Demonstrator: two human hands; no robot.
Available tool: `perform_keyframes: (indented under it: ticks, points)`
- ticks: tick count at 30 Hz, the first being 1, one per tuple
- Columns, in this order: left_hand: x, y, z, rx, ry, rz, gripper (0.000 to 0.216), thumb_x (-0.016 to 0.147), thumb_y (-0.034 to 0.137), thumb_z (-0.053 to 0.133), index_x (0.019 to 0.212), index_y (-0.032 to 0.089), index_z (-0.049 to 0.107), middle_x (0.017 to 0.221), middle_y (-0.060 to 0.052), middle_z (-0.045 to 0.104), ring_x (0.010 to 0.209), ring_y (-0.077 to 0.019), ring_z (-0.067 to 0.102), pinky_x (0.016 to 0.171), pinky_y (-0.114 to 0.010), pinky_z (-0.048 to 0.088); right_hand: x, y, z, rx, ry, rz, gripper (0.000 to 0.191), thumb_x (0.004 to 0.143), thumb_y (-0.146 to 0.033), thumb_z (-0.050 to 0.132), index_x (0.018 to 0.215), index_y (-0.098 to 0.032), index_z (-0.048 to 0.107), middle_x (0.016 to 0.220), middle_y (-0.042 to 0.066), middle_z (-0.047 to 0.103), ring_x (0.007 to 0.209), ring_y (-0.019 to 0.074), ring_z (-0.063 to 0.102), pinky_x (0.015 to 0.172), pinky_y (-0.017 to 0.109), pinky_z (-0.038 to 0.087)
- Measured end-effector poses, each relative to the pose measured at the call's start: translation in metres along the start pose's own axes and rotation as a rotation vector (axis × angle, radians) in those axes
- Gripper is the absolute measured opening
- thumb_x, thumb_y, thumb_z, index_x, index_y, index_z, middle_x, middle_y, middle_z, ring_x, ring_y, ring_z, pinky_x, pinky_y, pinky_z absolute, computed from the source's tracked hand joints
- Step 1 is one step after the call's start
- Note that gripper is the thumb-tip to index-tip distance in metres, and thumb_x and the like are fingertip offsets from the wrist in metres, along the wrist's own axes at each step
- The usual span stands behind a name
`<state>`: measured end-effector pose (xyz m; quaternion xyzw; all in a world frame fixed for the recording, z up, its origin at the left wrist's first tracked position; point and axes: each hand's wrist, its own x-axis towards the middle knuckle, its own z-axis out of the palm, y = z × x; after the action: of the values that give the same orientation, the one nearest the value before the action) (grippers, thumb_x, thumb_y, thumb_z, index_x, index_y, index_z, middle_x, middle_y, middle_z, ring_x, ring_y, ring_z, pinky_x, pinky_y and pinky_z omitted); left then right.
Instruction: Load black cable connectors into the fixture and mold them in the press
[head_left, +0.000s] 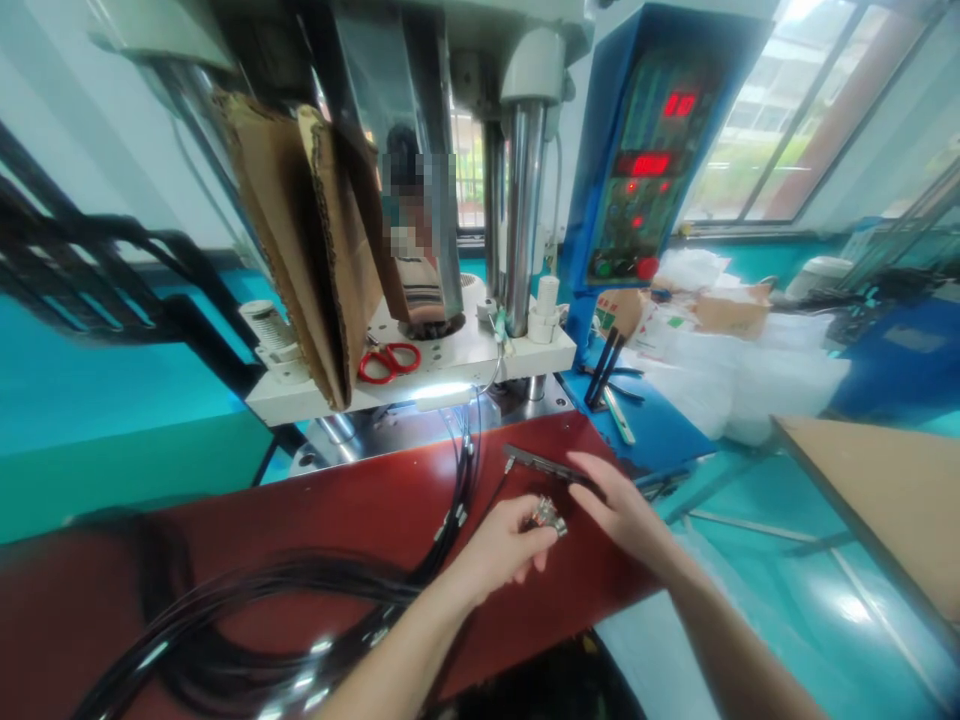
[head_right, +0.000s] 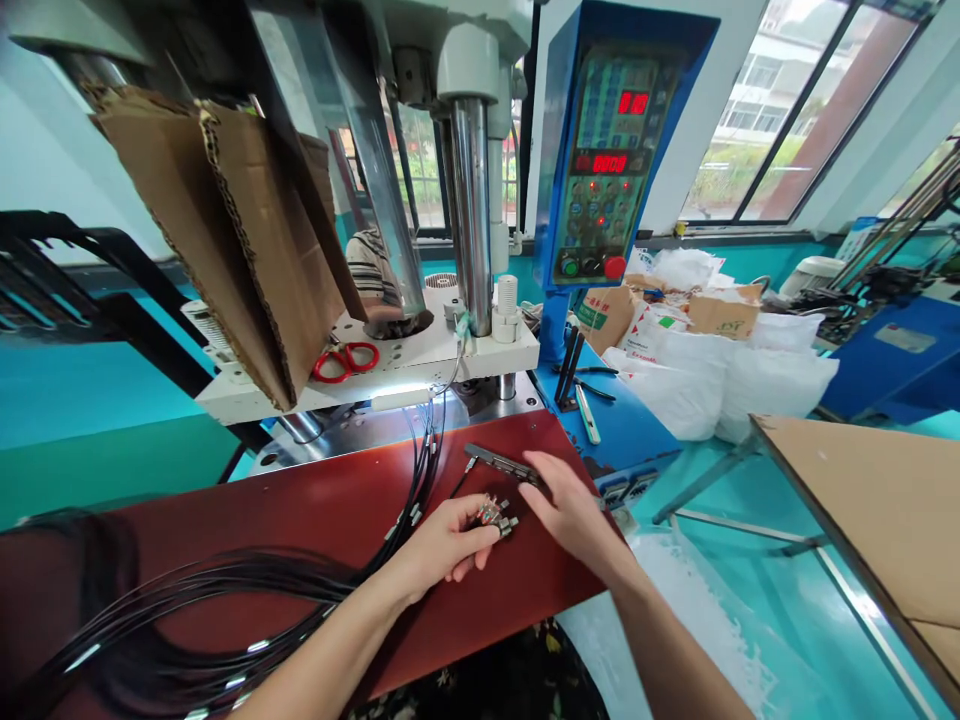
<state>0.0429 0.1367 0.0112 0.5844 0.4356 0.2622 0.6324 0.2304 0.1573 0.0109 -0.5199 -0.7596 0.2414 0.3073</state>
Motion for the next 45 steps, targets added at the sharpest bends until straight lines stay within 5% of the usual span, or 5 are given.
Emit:
perform_keyframes:
  ticks: [6,15,18,22,45]
  points:
    - [0.000,-0.001,-0.001,0.024,0.114,0.097,0.011,0.068,0.021,0.053,0.076,0.017,0.047,0.060,0.005,0.049,0.042,-0.0049,0.040,0.034,-0.014,0.029,-0.022,0.013,-0.020,-0.822,-0.170,0.083,0.027,0.073,-0.005,0.038,0.089,-0.013,0.058,0.086,0.012,0.058,0.083,0.0244,0.055,0.069,0.034,0.041]
    - [-0.009,0.004,-0.001,0.200,0.185,0.146,0.018,0.070,0.032,0.055,0.071,0.014,0.054,0.068,0.001,0.051,0.051,-0.0076,0.044,0.040,-0.017,0.032,-0.034,0.004,-0.004,0.048,-0.254,0.285,0.010,0.070,-0.012,0.037,0.068,-0.020,0.041,0.054,-0.004,0.049,0.045,0.0114,0.050,0.042,0.021,0.033]
    - [-0.007,0.005,0.002,0.156,0.126,0.063,0.017,0.071,0.031,0.051,0.067,0.014,0.052,0.053,0.005,0.043,0.040,-0.0057,0.038,0.037,-0.018,0.028,-0.038,-0.003,0.014,0.540,-0.147,0.381,0.004,0.076,-0.022,0.041,0.078,-0.019,0.044,0.045,-0.009,0.042,0.027,0.0068,0.035,0.029,0.018,0.021]
    - [0.000,0.004,0.008,0.058,0.049,-0.038,0.013,0.067,0.028,0.052,0.065,0.014,0.051,0.043,0.007,0.036,0.032,-0.0050,0.031,0.032,-0.018,0.022,-0.039,-0.022,0.039,0.902,0.129,0.396,0.040,0.084,-0.044,0.041,0.112,-0.015,0.043,0.039,-0.010,0.041,0.025,0.0068,0.032,0.026,0.017,0.023]
    - [0.007,0.002,0.008,0.062,0.207,0.233,0.006,0.068,0.020,0.055,0.066,0.015,0.055,0.066,0.002,0.055,0.063,-0.0111,0.049,0.063,-0.022,0.037,-0.043,-0.030,0.054,0.780,0.280,0.445,0.048,0.085,-0.044,0.042,0.124,-0.016,0.046,0.050,-0.005,0.049,0.030,0.0041,0.037,0.029,0.015,0.029]
